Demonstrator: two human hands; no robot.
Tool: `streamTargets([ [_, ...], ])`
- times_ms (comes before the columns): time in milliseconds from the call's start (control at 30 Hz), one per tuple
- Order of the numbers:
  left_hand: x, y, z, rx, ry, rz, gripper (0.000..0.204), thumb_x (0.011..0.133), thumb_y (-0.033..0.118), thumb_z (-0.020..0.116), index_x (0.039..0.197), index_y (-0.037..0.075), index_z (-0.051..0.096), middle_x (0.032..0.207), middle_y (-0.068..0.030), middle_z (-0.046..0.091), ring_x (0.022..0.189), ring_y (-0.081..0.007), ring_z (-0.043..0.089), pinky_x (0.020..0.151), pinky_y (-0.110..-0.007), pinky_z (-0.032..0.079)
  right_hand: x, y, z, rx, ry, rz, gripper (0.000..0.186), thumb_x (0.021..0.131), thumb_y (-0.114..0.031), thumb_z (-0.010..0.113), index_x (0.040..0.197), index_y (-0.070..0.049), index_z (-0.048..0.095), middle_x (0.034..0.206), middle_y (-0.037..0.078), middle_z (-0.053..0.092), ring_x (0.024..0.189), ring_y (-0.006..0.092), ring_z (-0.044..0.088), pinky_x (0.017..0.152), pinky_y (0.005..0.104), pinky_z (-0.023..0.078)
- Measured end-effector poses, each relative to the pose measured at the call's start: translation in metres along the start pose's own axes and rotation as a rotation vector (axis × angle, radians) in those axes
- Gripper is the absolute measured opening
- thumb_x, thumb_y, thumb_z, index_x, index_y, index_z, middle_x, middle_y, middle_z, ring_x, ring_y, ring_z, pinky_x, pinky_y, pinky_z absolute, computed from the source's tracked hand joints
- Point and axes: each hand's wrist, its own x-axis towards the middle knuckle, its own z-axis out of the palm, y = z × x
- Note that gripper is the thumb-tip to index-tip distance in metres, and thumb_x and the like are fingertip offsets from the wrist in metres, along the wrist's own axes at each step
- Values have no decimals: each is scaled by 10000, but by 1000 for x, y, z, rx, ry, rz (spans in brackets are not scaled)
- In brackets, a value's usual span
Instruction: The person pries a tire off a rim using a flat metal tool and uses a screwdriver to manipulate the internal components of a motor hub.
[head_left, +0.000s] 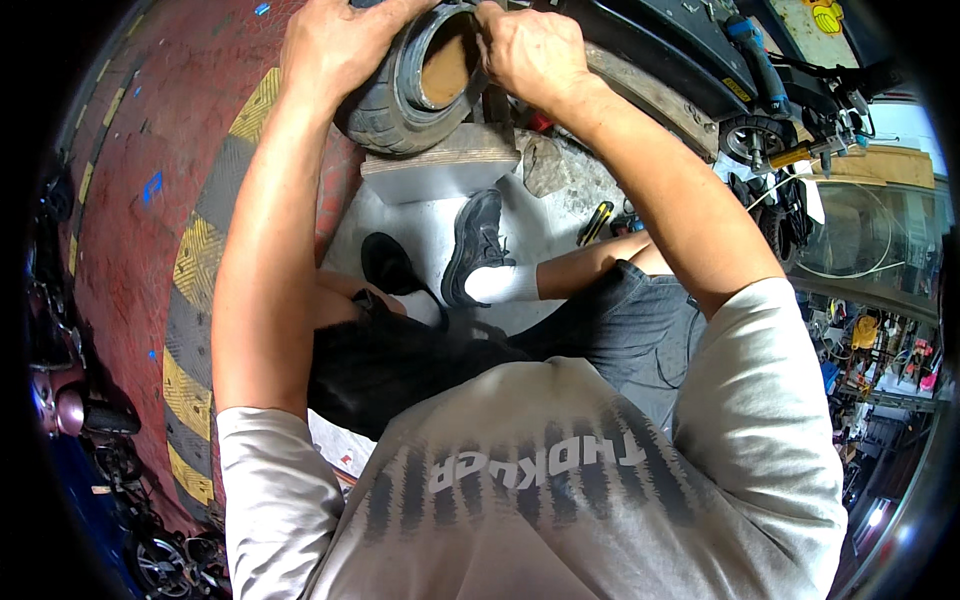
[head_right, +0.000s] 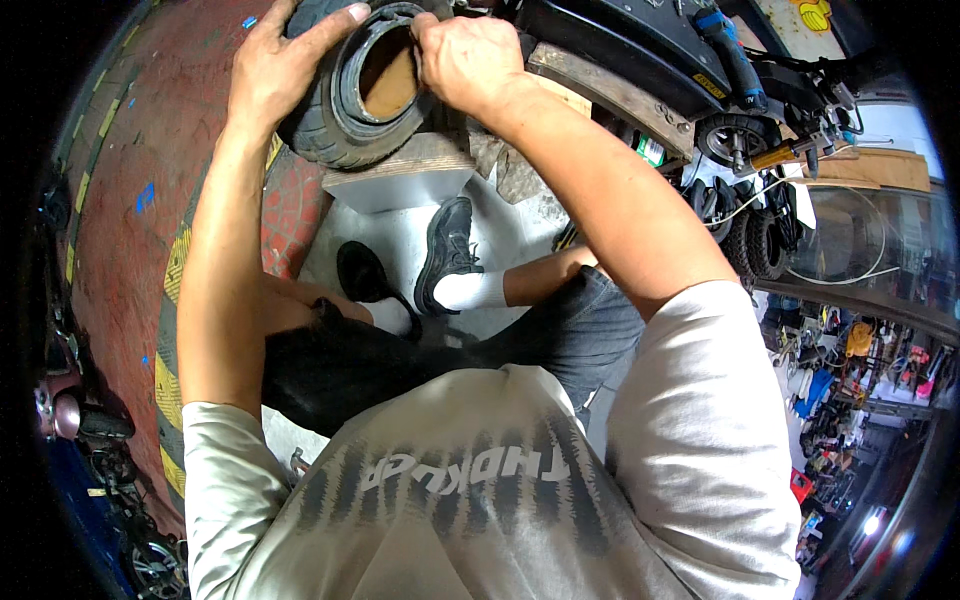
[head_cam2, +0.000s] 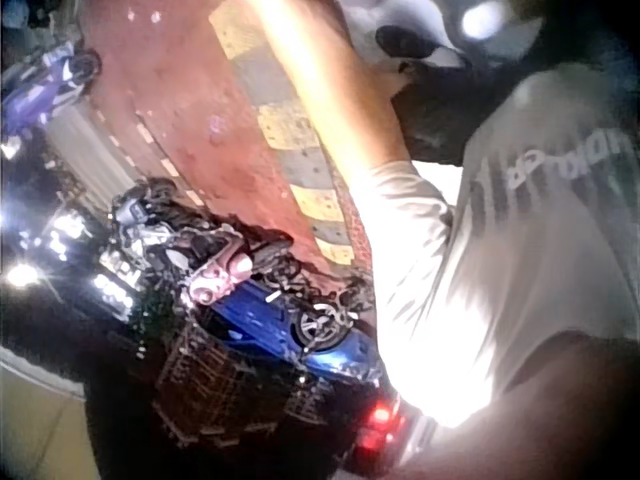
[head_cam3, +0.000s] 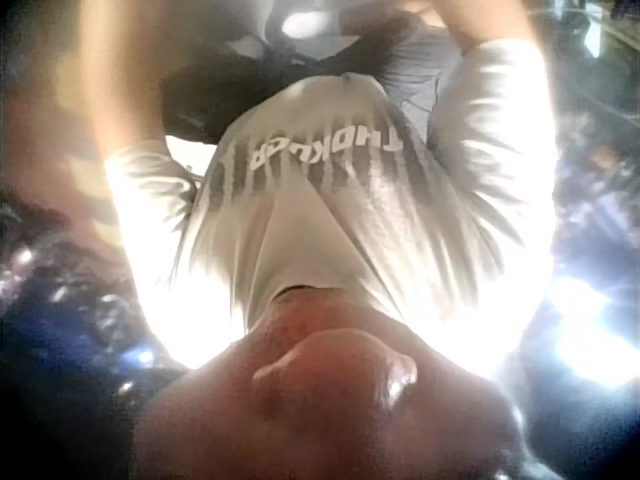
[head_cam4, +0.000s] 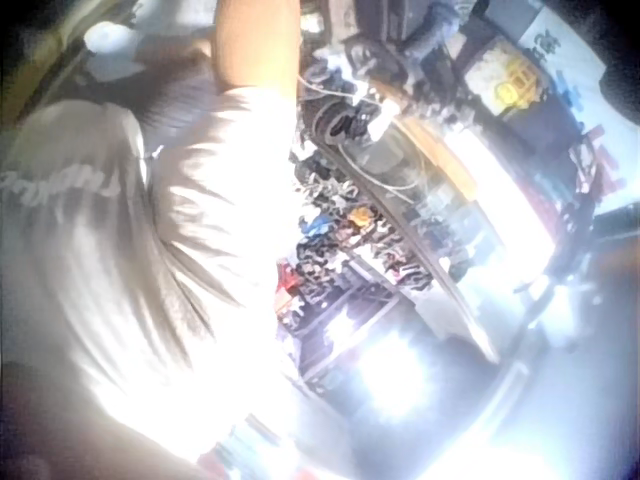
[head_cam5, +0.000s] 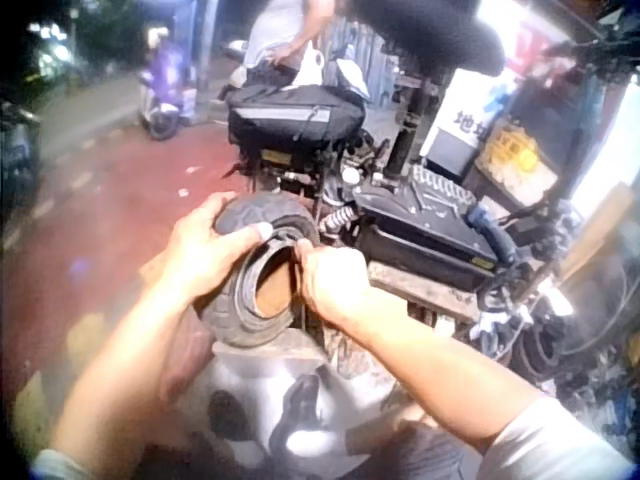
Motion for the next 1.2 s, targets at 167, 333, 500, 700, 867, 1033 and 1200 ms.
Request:
streamTargets([
  [167, 3, 6, 2, -33, -24, 69, 663, 857, 333, 881, 1375, -9, 650, 1214, -188, 768, 1099, -238, 737, 984, -372, 576, -8, 9, 55, 262, -319, 358, 428, 1024, -332, 514, 1175, -20, 766, 946, 250, 779, 1012, 412, 763, 881, 469, 607],
  [333, 2, -7, -2, -41, 31, 37, 678, 837, 336, 895, 1363, -18, 652, 1203, -189, 773, 1106, -247, 740, 991, -382, 577, -3, -2, 10, 642, -966, 428, 387, 1066, -335, 564, 1050, -1, 759, 795, 192, 712, 693, 273, 675, 579, 429, 574],
  [500, 3, -4, 2, 45, 67, 38, 706, 814, 388, 899, 1352, -4, 664, 1207, -213, 772, 1118, -290, 749, 1007, -404, 575, -17, -7, -32, 143, -319, 94, 350, 988, -329, 612, 1015, -28, 788, 929, 267, 763, 881, 421, 764, 821, 542, 600],
  [700, 1, 1, 1, 116, 59, 41, 718, 821, 422, 888, 1360, 3, 665, 1211, -230, 767, 1127, -317, 752, 1005, -418, 574, -3, 9, -15, -44, 48, -72, 181, 926, -189, 583, 939, -69, 718, 838, 213, 769, 786, 385, 774, 711, 496, 612],
  [867, 0, -3, 1, -24, 23, 17, 683, 829, 411, 889, 1342, 13, 677, 1205, -213, 773, 1116, -292, 755, 993, -407, 578, -6, 1, 6, 41, -55, 147, 260, 953, -310, 634, 977, -73, 738, 906, 216, 771, 898, 413, 765, 809, 520, 605],
  [1033, -1, 1, 5, 100, 70, 59, 683, 821, 394, 893, 1335, 2, 674, 1187, -212, 776, 1095, -285, 754, 984, -398, 580, 6, -10, 17, 247, -373, 471, 403, 974, -320, 568, 1108, -16, 796, 1171, 238, 763, 1135, 412, 733, 977, 476, 590],
  [1200, 1, 1, 12, 37, 67, 93, 688, 806, 403, 898, 1312, -6, 674, 1187, -218, 772, 1102, -295, 754, 979, -410, 582, 12, -1, 47, 550, -893, 353, 281, 984, -159, 505, 1054, -24, 741, 858, 130, 701, 723, 284, 638, 583, 430, 477],
])
